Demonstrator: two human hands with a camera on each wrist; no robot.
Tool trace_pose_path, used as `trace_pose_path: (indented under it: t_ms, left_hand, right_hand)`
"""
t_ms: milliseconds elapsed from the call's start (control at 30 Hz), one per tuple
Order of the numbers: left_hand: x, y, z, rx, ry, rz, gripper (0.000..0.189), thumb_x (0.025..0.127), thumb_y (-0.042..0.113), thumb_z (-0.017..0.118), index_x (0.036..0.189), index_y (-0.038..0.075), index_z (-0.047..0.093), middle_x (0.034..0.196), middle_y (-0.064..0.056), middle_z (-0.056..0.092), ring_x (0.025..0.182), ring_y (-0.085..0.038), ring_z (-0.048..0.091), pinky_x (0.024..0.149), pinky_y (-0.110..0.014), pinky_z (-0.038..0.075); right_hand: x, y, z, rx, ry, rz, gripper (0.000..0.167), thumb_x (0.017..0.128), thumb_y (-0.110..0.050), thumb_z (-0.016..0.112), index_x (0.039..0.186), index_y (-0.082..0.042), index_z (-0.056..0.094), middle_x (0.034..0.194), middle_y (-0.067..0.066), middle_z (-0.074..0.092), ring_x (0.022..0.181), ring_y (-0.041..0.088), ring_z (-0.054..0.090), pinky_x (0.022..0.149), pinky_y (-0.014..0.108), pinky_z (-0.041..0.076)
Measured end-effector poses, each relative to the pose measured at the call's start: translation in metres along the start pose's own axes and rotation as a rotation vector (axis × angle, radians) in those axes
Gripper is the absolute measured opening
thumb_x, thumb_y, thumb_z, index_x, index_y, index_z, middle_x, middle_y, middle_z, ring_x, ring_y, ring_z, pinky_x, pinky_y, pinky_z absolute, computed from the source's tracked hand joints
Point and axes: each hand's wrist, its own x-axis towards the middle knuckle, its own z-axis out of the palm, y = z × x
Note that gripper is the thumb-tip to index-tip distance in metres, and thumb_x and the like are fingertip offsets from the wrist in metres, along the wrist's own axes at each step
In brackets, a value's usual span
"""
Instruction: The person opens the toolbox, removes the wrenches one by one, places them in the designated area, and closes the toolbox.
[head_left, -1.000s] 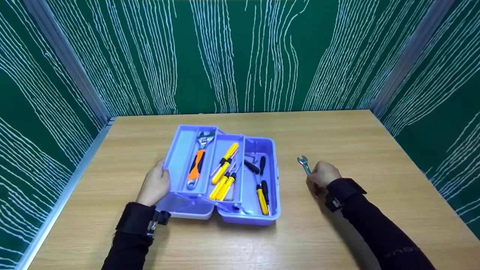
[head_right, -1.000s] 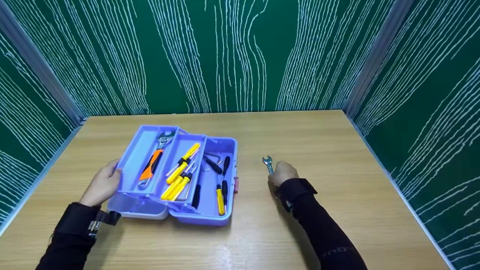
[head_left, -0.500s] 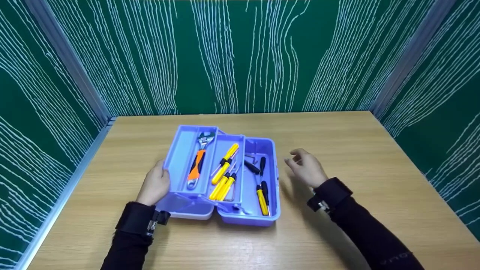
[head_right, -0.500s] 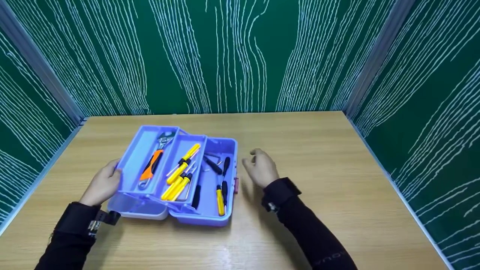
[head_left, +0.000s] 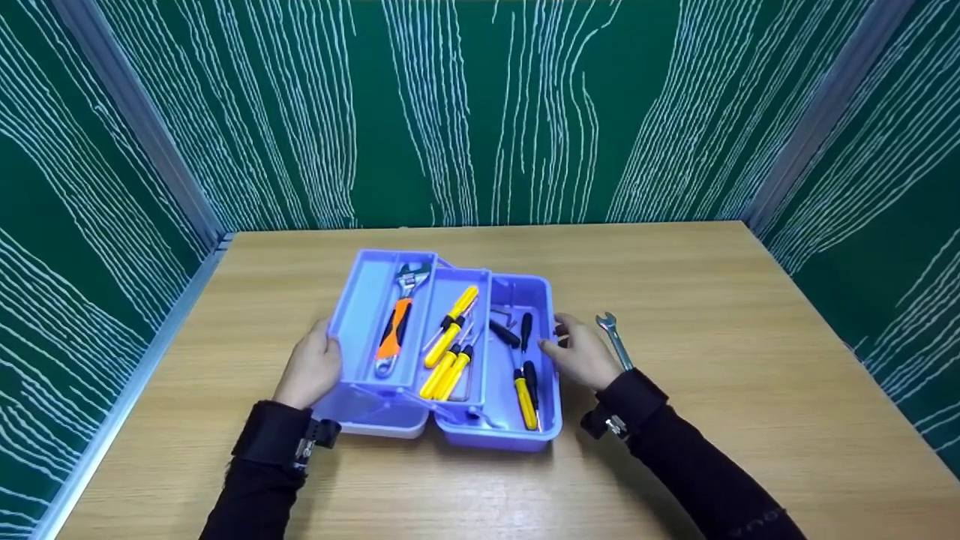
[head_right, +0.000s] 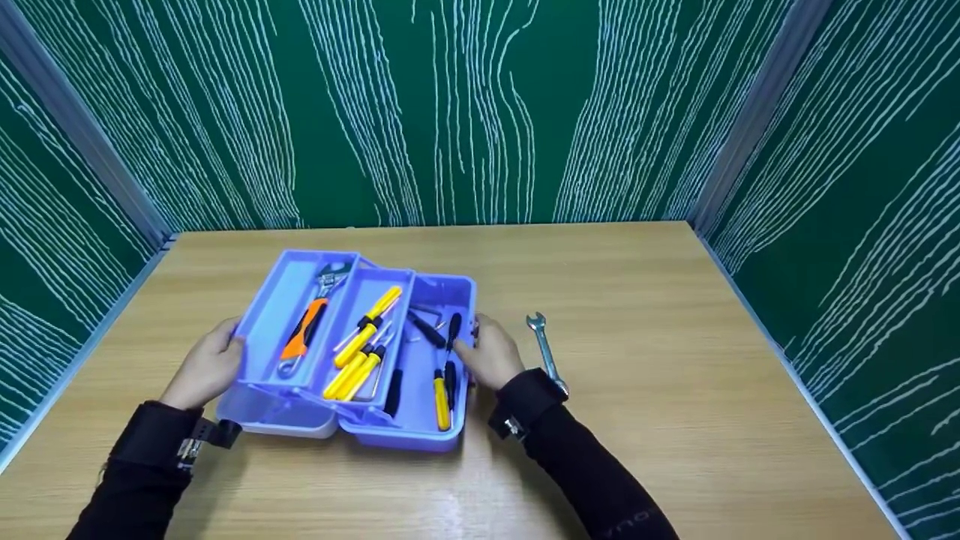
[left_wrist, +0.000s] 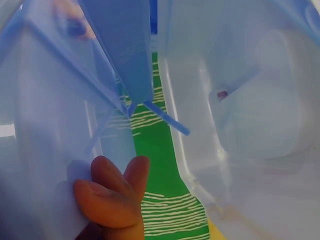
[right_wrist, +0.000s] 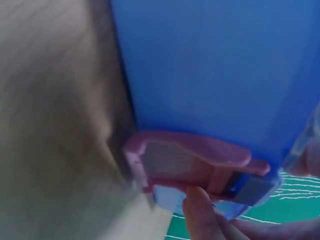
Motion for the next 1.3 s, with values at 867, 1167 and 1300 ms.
trace_pose_path:
  t_ms: [867,1167,1300]
  left_hand:
    - [0.035,0.100,0.007,0.371,-0.211,0.067,0.070,0.098,0.036,0.052,0.148,-0.007,0.032,0.151,-0.026,0.039,0.140,-0.036,0.040,0.118,-0.049,0.030]
    - [0.052,0.114,0.023,0.535,-0.377,-0.075,0.051,0.100,0.029,0.047,0.138,-0.005,0.048,0.119,-0.017,0.058,0.086,-0.024,0.056,0.067,-0.028,0.045]
    - [0.053,0.114,0.030,0.650,-0.352,0.001,0.026,0.094,0.015,0.050,0.105,-0.004,0.065,0.096,-0.013,0.061,0.074,-0.023,0.054,0.060,-0.026,0.040]
  right_hand:
    - [-0.001,0.008,0.006,-0.005,-0.026,-0.009,0.047,0.093,-0.014,0.055,0.134,0.010,0.050,0.118,0.025,0.063,0.096,0.028,0.065,0.082,0.039,0.058]
    - [-0.002,0.009,0.005,0.014,-0.048,0.007,0.046,0.094,-0.013,0.055,0.133,0.010,0.049,0.122,0.027,0.062,0.104,0.033,0.065,0.083,0.039,0.059]
    - [-0.002,0.009,0.005,0.005,-0.044,-0.015,0.046,0.093,-0.012,0.055,0.131,0.013,0.049,0.119,0.028,0.063,0.103,0.037,0.066,0.083,0.040,0.059]
